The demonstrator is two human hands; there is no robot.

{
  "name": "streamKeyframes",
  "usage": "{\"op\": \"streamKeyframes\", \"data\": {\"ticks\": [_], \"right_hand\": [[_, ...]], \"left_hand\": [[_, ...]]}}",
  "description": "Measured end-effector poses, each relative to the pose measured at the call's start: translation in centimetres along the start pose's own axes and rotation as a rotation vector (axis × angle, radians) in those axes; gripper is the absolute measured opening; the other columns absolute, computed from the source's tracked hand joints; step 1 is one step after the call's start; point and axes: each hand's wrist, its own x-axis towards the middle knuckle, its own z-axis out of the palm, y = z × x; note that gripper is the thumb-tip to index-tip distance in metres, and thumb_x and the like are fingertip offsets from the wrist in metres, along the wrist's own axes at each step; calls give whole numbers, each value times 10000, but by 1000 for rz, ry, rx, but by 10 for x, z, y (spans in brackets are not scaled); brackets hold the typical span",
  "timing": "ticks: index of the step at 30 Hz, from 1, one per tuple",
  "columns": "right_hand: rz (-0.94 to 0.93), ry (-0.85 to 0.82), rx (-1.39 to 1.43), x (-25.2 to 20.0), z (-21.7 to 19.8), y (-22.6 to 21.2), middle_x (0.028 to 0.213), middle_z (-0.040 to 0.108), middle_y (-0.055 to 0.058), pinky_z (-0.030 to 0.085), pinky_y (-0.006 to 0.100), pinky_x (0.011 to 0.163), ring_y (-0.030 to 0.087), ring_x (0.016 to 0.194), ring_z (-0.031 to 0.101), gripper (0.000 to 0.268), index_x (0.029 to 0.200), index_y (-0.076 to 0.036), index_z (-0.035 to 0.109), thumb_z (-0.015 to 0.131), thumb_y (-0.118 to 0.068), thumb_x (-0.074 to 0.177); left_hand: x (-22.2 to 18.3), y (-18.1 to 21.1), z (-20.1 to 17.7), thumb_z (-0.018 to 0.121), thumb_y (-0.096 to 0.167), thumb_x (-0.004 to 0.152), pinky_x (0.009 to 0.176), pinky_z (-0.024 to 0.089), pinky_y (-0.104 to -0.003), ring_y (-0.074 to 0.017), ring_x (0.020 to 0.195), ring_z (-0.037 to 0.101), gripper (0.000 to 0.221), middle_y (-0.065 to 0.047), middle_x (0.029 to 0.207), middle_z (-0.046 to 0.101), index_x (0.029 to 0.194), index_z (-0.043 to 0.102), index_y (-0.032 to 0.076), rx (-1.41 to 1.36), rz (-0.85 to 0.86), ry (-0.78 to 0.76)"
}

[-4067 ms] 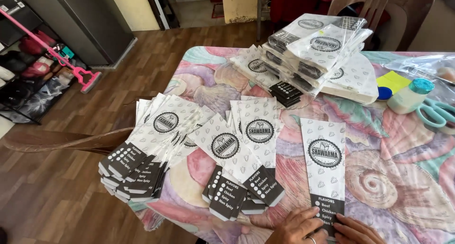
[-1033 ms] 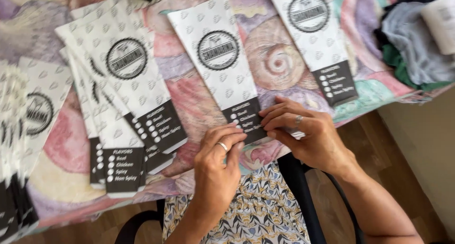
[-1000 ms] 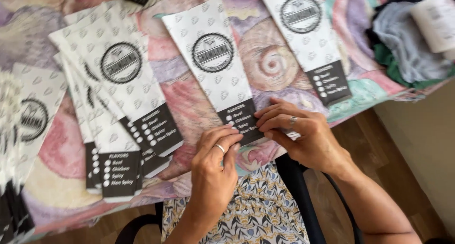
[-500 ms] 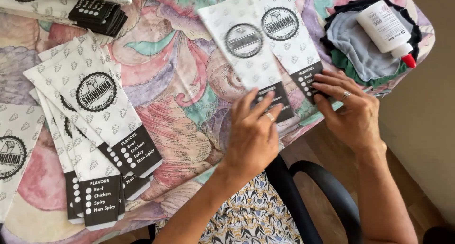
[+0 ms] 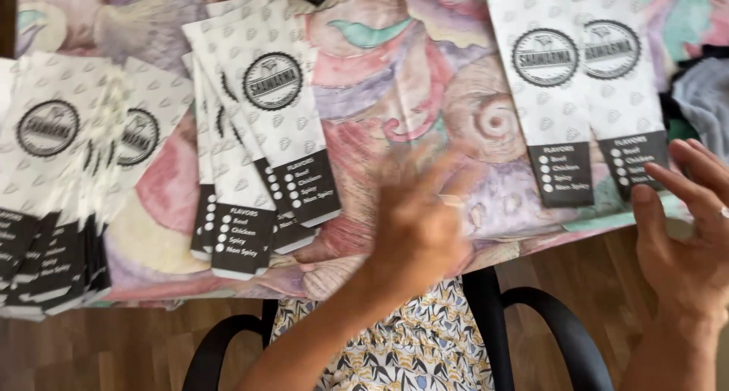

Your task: Applying glue to the side seams of paper food wrappers and pressing them together to assemble the bags.

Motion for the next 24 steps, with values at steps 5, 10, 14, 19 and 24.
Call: {"op": "streamKeyframes", "data": {"ticks": [5, 10, 14, 19, 24], "right_hand": [[-8, -28, 18, 18, 15, -32, 1514, 599, 383, 479, 666, 1330, 581, 1552, 557, 121, 1328, 146, 665, 651, 174, 1210], [-222, -307, 373, 44, 70, -92, 1435, 586, 211, 565, 395, 1160, 335, 1326, 643, 352, 1252, -1, 664, 746, 27, 911], [-385, -378, 440, 45, 94, -115, 1393, 605, 257, 479, 604, 1189, 477, 1382, 563, 384, 1301, 53, 580, 679, -122, 974], [-381, -382, 352, 50, 83, -109, 1322, 651, 221, 510, 582, 1161, 446, 1326, 614, 366, 1197, 44, 629, 773, -119, 902], [-380, -367, 335, 50, 77, -108, 1346, 620, 254, 551, 543, 1143, 484, 1334, 597, 355, 1208, 62, 626, 742, -115, 923]], "left_hand": [[-34, -45, -63, 781, -11, 674, 1258, 194, -536, -385, 1514, 319, 843, -202, 1589, 453, 1469, 508, 57, 786, -409, -276], [-29, -11, -15, 809, 30, 737, 1279, 219, -542, -301, 1533, 332, 858, -174, 1613, 423, 1504, 426, 59, 398, -250, -291], [-41, -20, -21, 733, -4, 929, 1361, 208, -500, -250, 1612, 177, 856, -123, 1724, 139, 1614, 232, 108, 240, -274, -244], [-61, -35, -51, 650, 19, 994, 1278, 381, -431, -368, 1464, 452, 538, -237, 1435, 603, 1468, 401, -32, 231, -229, -192], [-60, -23, -45, 642, -149, 873, 1229, 395, -511, -367, 1381, 494, 533, -182, 1332, 631, 1375, 523, -14, 273, -180, -104]]}}
